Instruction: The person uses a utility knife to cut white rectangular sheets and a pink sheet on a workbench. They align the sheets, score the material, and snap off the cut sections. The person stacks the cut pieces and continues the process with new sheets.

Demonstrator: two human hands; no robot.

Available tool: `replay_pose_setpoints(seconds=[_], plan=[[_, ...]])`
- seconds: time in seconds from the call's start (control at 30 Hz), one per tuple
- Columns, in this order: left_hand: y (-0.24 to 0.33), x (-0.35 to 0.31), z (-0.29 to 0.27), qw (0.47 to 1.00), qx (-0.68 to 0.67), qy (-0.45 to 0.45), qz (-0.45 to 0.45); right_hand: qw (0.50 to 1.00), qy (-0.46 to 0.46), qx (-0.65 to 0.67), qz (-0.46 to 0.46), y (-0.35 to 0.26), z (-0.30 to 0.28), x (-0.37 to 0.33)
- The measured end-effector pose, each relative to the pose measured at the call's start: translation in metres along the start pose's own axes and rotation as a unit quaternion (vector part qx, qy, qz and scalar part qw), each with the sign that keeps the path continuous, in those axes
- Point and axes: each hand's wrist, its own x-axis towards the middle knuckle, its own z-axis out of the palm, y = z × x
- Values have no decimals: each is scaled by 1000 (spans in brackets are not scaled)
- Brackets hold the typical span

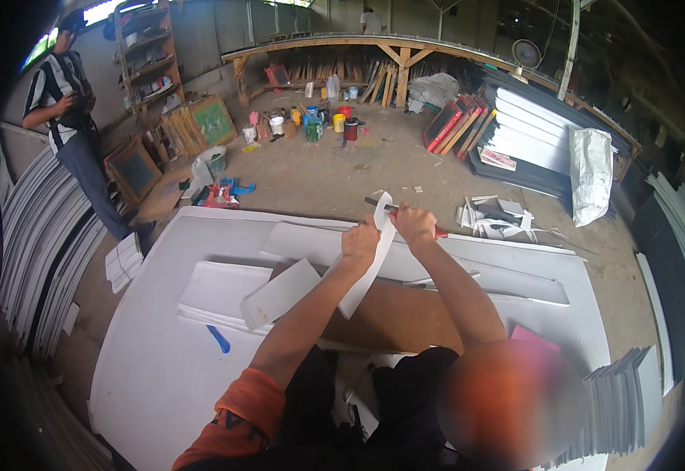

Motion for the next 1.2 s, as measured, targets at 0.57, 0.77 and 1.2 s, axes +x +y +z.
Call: replay_pose_setpoints(seconds=[0.57, 0.77, 1.2], plan=[[-2, -4, 13, 996, -2, -79, -37, 998, 5, 66, -19, 11, 27, -22], [2, -14, 12, 998, 31, -52, -25, 998, -13, 56, -7, 0, 38, -21], [-10, -9, 13, 993, 19, -104, -57, 991, -46, 119, 45, -11, 60, -2]])
